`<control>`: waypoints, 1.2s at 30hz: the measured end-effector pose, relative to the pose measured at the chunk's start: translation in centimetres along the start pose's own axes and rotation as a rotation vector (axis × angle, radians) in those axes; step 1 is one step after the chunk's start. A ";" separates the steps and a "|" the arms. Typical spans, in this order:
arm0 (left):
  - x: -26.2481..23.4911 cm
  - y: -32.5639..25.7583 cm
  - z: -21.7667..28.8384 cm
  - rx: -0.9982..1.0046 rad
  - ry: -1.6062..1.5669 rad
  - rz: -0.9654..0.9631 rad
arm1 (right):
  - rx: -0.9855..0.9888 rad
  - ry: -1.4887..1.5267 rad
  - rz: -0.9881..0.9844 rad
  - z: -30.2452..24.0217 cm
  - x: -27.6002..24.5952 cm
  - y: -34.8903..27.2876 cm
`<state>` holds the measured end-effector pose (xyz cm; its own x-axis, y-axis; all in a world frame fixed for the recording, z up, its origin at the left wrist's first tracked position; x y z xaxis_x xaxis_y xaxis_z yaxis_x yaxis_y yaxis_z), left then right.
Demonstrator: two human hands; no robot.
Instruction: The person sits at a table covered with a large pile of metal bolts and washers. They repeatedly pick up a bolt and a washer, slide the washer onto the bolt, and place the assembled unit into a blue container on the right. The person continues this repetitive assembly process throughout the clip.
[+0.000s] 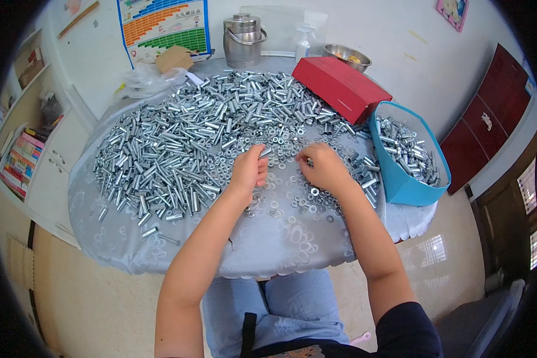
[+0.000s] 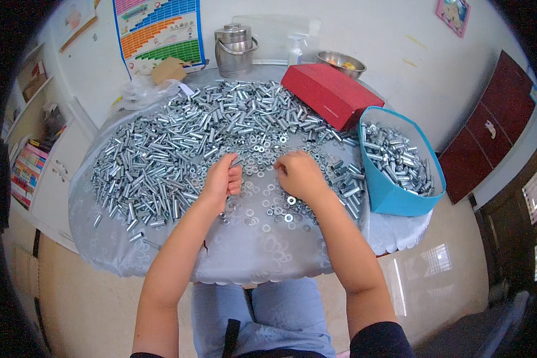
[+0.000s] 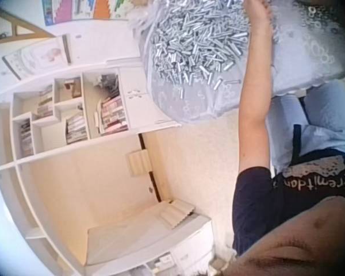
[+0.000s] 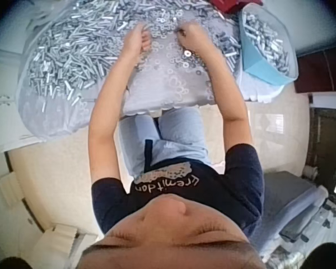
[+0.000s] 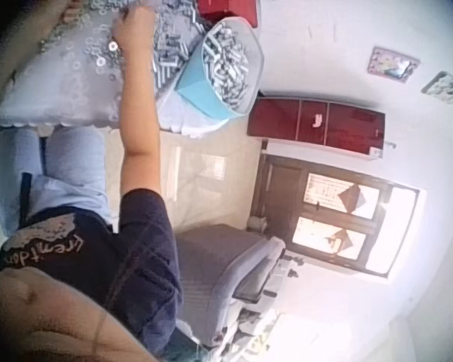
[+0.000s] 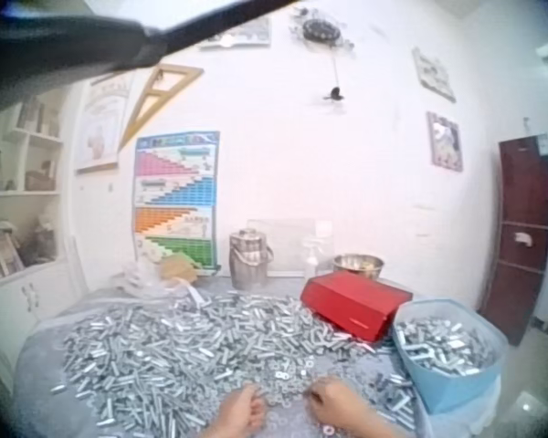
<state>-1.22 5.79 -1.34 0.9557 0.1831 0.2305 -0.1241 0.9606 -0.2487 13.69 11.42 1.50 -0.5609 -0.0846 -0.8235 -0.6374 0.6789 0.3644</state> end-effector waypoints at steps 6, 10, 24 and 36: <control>0.0 -0.2 0.2 0.020 0.017 -0.012 | 0.006 0.033 -0.051 0.0 -0.4 -0.9; 0.3 -0.2 0.1 -0.004 0.035 -0.003 | 0.022 0.018 -0.058 0.0 -0.3 -0.9; 0.2 0.0 -0.2 -0.021 0.053 -0.001 | 0.040 0.598 0.163 -2.5 -1.1 0.1; 0.0 0.3 -0.5 -0.003 0.144 0.031 | -0.013 0.732 0.173 -3.4 -0.5 -0.1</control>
<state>-1.09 5.99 -1.84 0.9799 0.1802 0.0854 -0.1532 0.9544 -0.2561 12.22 8.87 3.36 -0.8586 -0.4438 -0.2567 -0.5121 0.7182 0.4711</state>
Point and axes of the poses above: each hand's wrist, its own y-axis towards the middle knuckle, its own x-axis out of the palm, z = x × y, the point moved 6 cm from there along y, towards the middle knuckle, and after that the axes turned 8 degrees about y, right-handed, at the moved point
